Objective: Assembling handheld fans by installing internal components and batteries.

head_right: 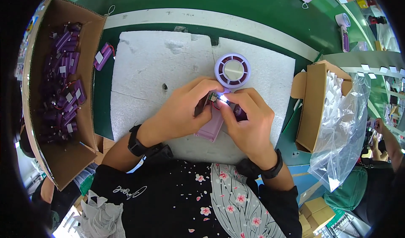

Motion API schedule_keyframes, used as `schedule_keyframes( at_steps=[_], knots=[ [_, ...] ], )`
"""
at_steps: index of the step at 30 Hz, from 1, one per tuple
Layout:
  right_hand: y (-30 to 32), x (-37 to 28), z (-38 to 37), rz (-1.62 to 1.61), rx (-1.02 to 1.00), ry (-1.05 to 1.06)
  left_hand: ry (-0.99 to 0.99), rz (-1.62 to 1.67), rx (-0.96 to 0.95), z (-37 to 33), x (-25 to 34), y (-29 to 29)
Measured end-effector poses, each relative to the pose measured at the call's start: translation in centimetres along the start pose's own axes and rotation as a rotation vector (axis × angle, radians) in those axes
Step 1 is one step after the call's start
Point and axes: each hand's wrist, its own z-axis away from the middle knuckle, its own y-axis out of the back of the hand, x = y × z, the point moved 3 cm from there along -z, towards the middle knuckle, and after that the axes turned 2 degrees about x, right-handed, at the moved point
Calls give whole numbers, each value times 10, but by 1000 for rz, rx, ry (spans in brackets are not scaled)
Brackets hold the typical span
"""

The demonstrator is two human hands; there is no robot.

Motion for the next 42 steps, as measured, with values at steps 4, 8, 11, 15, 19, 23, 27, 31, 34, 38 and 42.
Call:
schedule_keyframes(
  at_steps=[4, 8, 11, 15, 19, 23, 27, 31, 34, 38, 42],
  knots=[
    [2, 1, 1, 15, -23, 23, 30, 47, -17, 0, 2, 1],
    [2, 3, 1, 48, -33, 95, 41, 54, -28, 0, 1, 2],
    [2, 2, 2, 66, -43, 142, 47, 54, -33, 0, 0, 2],
    [1, 0, 2, 108, -31, 160, 59, 63, -35, -1, -2, 1],
    [0, -1, 2, 136, -11, 198, 65, 60, -25, -1, 0, 1],
    [0, -1, 2, 140, -3, 202, 56, 54, -15, -1, -1, 0],
    [0, -3, 2, 155, 0, 213, 68, 66, -3, 0, -1, 1],
    [1, -3, 1, 108, -7, 83, 84, 77, 1, 0, -2, 1],
    [3, 0, 0, 103, -38, 104, 60, 72, 9, 0, -3, 0],
    [4, 0, 1, 97, -57, 122, 65, 80, 6, 0, -4, 0],
    [3, 1, 0, 97, -37, 104, 72, 77, 4, -1, -3, -1]
  ],
)
